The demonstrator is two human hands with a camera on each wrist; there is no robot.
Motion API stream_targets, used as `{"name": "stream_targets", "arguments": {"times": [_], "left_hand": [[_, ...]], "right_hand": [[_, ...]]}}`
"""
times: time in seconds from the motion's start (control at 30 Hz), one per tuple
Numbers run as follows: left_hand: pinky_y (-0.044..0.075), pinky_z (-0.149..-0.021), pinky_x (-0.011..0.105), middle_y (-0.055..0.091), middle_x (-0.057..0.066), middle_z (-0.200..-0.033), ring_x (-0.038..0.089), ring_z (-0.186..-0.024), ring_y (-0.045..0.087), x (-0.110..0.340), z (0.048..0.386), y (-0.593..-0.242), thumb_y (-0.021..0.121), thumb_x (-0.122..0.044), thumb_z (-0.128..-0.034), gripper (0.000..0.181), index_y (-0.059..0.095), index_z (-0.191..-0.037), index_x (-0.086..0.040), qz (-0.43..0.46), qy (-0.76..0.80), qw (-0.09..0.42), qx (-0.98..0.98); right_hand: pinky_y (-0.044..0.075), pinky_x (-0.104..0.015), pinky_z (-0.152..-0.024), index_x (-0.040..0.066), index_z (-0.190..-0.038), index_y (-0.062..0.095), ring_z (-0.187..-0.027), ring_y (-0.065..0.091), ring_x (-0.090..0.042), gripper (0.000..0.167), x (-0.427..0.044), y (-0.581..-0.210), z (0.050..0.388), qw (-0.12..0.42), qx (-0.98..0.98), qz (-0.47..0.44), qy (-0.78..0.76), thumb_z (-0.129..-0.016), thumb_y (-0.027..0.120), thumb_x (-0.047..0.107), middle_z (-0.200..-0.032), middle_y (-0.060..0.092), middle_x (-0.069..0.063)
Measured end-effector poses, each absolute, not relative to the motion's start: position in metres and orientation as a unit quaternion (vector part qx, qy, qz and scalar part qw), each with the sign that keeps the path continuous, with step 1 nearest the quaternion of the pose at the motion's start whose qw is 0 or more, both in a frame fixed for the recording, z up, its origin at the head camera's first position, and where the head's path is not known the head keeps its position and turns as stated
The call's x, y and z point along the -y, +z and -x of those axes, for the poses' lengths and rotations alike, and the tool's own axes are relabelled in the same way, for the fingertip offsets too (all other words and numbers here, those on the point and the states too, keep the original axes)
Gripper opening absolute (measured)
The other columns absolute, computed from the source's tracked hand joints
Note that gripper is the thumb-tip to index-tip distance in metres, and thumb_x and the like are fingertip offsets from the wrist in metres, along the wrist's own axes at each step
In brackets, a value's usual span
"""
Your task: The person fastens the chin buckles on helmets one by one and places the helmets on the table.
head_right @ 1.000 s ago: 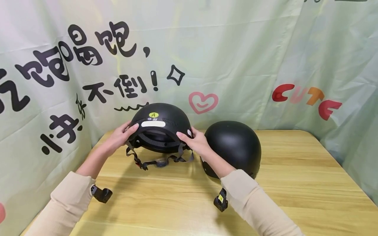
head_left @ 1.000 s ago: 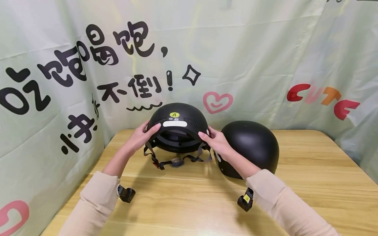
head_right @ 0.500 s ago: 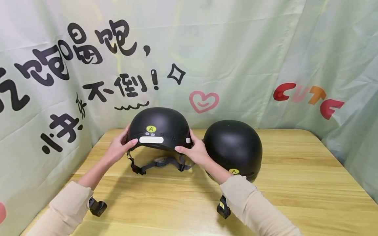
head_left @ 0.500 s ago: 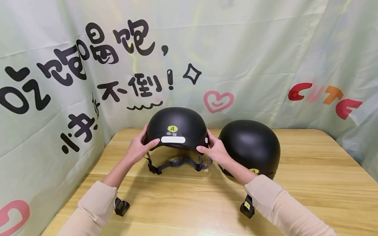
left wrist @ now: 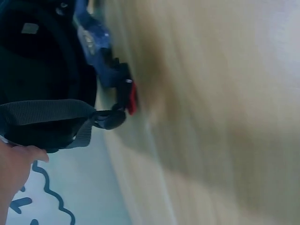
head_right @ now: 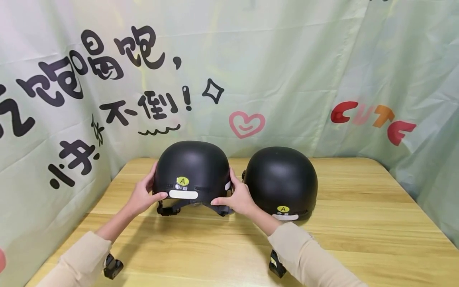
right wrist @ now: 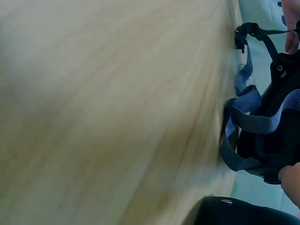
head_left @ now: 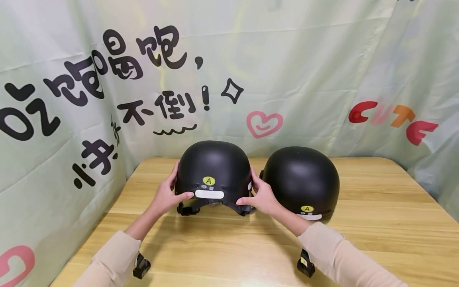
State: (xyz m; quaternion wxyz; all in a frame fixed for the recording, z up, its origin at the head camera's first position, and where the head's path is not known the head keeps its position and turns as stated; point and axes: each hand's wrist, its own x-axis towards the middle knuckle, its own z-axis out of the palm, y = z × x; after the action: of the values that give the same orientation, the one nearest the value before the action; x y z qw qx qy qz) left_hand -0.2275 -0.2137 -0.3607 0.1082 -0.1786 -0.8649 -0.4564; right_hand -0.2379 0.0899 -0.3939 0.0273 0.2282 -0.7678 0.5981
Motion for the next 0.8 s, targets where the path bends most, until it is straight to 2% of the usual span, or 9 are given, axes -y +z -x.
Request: {"name": "stream_targets", "arguments": {"times": [0.27,0.4,0.47,0.57,0.67,0.73,0.8], "left_hand": [[0.030,-0.103,0.053,0.019,0.020,-0.153,0.040,-0.136,0.025,0.217,0.224,-0.380,0.080,-0.016,-0.0655,0.109,0.012,-0.150,-0.011,0.201,-0.483,0.119,0.844],[0.032,-0.102,0.053,0.021,0.020,-0.152,0.040,-0.136,0.025,0.216,0.222,-0.386,0.081,-0.011,-0.0633,0.111,0.012,-0.150,-0.011,0.202,-0.488,0.119,0.841],[0.036,-0.100,0.049,0.021,0.019,-0.152,0.039,-0.136,0.026,0.215,0.221,-0.389,0.082,-0.009,-0.0629,0.112,0.012,-0.150,-0.012,0.195,-0.491,0.117,0.841],[0.043,-0.096,0.030,0.022,0.018,-0.152,0.037,-0.135,0.027,0.213,0.218,-0.394,0.082,-0.006,-0.0626,0.111,0.013,-0.150,-0.012,0.180,-0.502,0.114,0.838],[0.044,-0.087,0.014,0.022,0.019,-0.152,0.037,-0.135,0.027,0.211,0.216,-0.401,0.083,-0.004,-0.0623,0.111,0.014,-0.149,-0.008,0.169,-0.513,0.109,0.835],[0.044,-0.086,0.013,0.021,0.020,-0.152,0.038,-0.135,0.026,0.211,0.214,-0.405,0.083,-0.003,-0.0616,0.113,0.012,-0.149,-0.006,0.167,-0.521,0.102,0.831],[0.046,-0.087,0.020,0.020,0.021,-0.152,0.038,-0.136,0.025,0.211,0.213,-0.408,0.083,-0.002,-0.0613,0.114,0.010,-0.149,-0.004,0.165,-0.528,0.099,0.827]], "right_hand": [[0.028,-0.055,-0.107,0.009,-0.149,0.015,-0.137,0.026,-0.035,0.123,-0.089,-0.407,0.231,0.074,0.813,-0.214,0.537,-0.055,0.074,0.062,-0.150,0.027,-0.014],[0.028,-0.057,-0.106,0.014,-0.150,0.010,-0.139,0.022,-0.035,0.123,-0.089,-0.415,0.228,0.068,0.811,-0.214,0.541,-0.056,0.073,0.063,-0.151,0.024,-0.013],[0.027,-0.057,-0.107,0.016,-0.151,0.008,-0.139,0.021,-0.034,0.123,-0.089,-0.419,0.226,0.060,0.806,-0.213,0.550,-0.056,0.075,0.060,-0.152,0.021,-0.011],[0.025,-0.056,-0.108,0.014,-0.151,0.003,-0.140,0.019,-0.034,0.123,-0.087,-0.426,0.223,0.047,0.798,-0.219,0.560,-0.060,0.079,0.051,-0.154,0.014,-0.012],[0.028,-0.053,-0.107,0.012,-0.150,0.002,-0.139,0.020,-0.033,0.124,-0.086,-0.431,0.221,0.041,0.795,-0.219,0.564,-0.061,0.082,0.043,-0.155,0.010,-0.014],[0.033,-0.052,-0.104,0.010,-0.150,0.002,-0.138,0.023,-0.033,0.124,-0.085,-0.433,0.222,0.043,0.796,-0.221,0.562,-0.062,0.083,0.041,-0.155,0.011,-0.015],[0.034,-0.051,-0.104,0.010,-0.150,0.003,-0.137,0.024,-0.033,0.124,-0.086,-0.432,0.222,0.045,0.798,-0.220,0.559,-0.060,0.083,0.041,-0.155,0.011,-0.014]]}}
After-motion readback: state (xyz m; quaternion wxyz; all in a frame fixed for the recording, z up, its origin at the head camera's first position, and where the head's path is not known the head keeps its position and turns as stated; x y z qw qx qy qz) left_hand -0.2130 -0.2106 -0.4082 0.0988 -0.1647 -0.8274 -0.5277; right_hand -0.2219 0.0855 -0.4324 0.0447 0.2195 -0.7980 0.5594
